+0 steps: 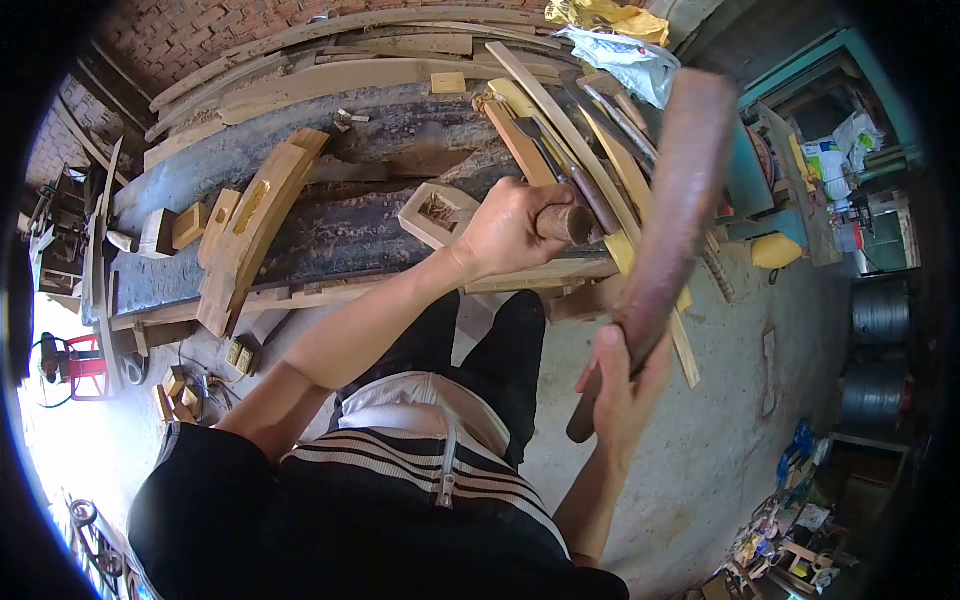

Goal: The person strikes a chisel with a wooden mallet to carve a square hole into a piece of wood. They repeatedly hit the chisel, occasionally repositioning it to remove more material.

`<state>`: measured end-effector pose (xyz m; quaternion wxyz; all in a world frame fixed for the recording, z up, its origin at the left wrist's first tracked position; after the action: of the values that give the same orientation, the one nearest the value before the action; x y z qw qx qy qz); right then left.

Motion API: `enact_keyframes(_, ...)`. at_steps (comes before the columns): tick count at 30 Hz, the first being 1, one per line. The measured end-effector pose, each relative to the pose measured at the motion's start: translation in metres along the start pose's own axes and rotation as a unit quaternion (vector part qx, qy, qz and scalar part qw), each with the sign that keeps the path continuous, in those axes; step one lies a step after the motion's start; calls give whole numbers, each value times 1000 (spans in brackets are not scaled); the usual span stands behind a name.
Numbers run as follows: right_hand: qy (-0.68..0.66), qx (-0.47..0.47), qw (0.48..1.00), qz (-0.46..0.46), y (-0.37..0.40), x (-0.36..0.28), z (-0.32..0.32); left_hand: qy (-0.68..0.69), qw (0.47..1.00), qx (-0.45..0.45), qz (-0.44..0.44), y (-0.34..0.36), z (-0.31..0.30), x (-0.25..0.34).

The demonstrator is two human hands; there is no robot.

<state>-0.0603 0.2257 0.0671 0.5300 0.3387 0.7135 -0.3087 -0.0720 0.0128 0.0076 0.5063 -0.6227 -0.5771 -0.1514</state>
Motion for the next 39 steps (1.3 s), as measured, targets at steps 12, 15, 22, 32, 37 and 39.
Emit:
enact_keyframes(12, 134, -96, 986, 26, -10, -7, 1, -59, 998, -13, 24, 3, 10, -14)
enact_keyframes(15, 95, -77, 993, 4, -4, -18, 3, -70, 997, -5, 18, 6, 5, -8)
enact_keyframes(22, 78, -99, 990, 60, -14, -14, 15, 87, 994, 70, -3, -1, -13, -4)
enact_keyframes(32, 158, -113, 978, -80, -11, -3, 16, 50, 997, 54, 14, 5, -15, -3)
enact_keyframes(37, -16, -89, 996, 27, -5, 5, 16, 139, 982, 126, -9, -2, -42, -16)
enact_keyframes(39, -26, -77, 996, 28, -2, 4, 16, 170, 968, 164, -89, -8, -64, -21)
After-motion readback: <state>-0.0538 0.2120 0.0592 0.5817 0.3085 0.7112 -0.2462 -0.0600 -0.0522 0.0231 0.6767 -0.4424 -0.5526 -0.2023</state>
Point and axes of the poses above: each hand's wrist, its own y-axis away from the middle knuckle, its own z-axis out of the palm, x = y × z, the point moved 1 cm from there along -y, towards the middle knuckle, and after that the axes turned 11 degrees about -x, right-handed, at the moved point
